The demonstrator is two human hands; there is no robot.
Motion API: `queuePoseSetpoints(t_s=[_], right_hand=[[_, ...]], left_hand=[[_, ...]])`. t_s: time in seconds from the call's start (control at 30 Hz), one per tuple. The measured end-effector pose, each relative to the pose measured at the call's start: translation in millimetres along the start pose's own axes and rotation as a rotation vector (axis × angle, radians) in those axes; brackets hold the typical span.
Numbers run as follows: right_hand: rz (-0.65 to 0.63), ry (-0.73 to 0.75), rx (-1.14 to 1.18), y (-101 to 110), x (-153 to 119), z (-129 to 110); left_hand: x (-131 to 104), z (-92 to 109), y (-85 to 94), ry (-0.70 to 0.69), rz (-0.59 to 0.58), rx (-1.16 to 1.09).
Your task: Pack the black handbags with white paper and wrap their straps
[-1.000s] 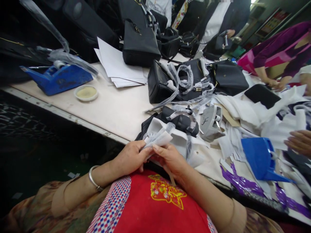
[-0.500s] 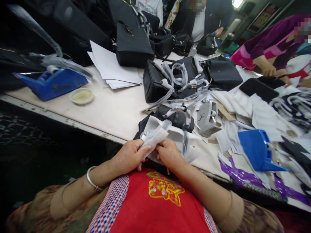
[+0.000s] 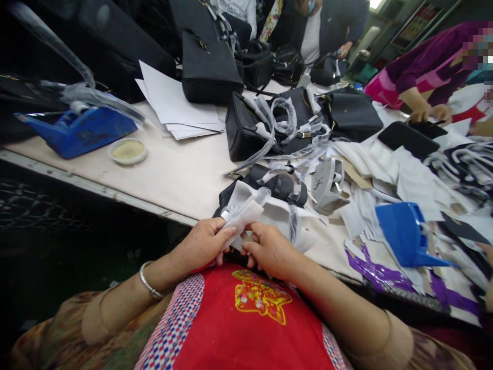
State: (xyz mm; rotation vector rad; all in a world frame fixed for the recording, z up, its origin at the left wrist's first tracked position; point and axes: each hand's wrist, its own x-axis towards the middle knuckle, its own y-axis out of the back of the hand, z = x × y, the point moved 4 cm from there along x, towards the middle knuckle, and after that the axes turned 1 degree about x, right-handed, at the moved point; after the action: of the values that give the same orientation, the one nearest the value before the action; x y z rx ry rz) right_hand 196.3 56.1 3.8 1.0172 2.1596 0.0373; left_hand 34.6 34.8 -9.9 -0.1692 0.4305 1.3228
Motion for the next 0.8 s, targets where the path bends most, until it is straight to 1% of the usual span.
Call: queuePoseSetpoints(t_s=[0.07,0.1,0.17,0.23,0.27,0.33,0.47,0.57,0.63,0.67,0.73,0.8], right_hand=[[0.039,0.065,-0.062,11,-15,-4],[0.032,0.138,-0.094,16,-22,-9],[-0.048,0.324,-0.174,25,-32,-24],[-0.155,0.496,-0.303,28,-38,-39],[-0.182,0.565,-0.38,28,-39,-46],[-0.16,0.685,-0.538,26,-36,-58],[-0.043,0.882,-0.874,11,-25,-79],[-0.004,0.939,-0.991,7,-11,-90],[-0.002,0.951,-0.987,11,1,-97],[-0.027,0.953,-0.971,14,7,-99],[-0.144,0.946,-0.931,17,19,-103],[-0.299,0.928,-0.912,16,28,-104]], left_hand=[[0,1,0.5,0.008,-0.006,-0.004],[0,1,0.7,0.007,-0.011,0.003],[0,2,0.6,0.004,-0.017,0.025],[0,2,-0.2,0.004,-0.017,0.042],[0,2,-1.0,0.003,-0.02,0.048],[0,0,-3.0,-0.002,-0.023,0.062],[-2,-2,-5.7,-0.019,-0.018,0.084],[-4,-3,-6.2,-0.04,-0.023,0.085],[-5,-2,-5.9,-0.055,-0.025,0.11],[-6,-2,-5.7,-0.061,-0.028,0.132],[-7,-1,-5.6,-0.074,-0.036,0.19],[-8,1,-5.8,-0.095,-0.042,0.25]])
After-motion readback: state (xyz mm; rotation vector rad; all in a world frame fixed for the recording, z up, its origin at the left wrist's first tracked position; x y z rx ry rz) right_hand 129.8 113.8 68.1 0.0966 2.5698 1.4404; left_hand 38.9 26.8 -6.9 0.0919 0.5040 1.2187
